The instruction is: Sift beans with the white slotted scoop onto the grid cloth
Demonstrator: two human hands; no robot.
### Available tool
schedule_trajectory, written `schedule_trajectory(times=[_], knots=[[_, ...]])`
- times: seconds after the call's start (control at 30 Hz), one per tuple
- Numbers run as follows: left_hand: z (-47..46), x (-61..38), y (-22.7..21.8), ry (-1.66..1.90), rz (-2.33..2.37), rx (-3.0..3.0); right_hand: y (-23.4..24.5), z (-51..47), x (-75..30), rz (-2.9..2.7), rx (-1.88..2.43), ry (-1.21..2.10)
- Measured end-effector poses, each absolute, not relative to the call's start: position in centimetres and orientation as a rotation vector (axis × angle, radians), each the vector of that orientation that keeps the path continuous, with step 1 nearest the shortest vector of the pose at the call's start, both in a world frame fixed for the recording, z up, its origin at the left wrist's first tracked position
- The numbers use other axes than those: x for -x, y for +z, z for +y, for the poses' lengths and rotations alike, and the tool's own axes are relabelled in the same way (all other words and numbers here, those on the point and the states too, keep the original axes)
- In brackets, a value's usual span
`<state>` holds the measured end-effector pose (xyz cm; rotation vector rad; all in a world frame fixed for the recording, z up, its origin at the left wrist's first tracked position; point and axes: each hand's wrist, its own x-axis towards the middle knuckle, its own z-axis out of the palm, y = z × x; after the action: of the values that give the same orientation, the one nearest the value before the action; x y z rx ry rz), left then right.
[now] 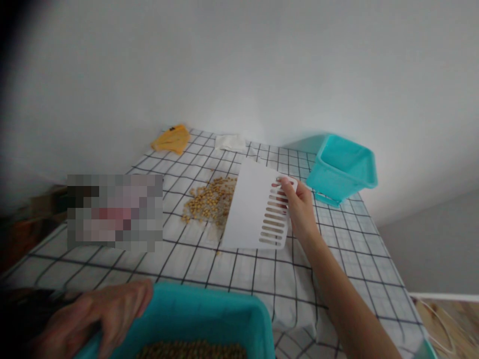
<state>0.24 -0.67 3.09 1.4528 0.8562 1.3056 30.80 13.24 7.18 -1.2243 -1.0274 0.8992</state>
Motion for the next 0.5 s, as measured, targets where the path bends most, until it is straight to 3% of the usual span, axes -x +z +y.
schedule_trajectory(times=[0.5], knots=[[-0.1, 0.1, 3.6, 1.300, 0.694, -1.494, 7.5, 12.2, -29.1, -1.174, 1.175, 1.162]])
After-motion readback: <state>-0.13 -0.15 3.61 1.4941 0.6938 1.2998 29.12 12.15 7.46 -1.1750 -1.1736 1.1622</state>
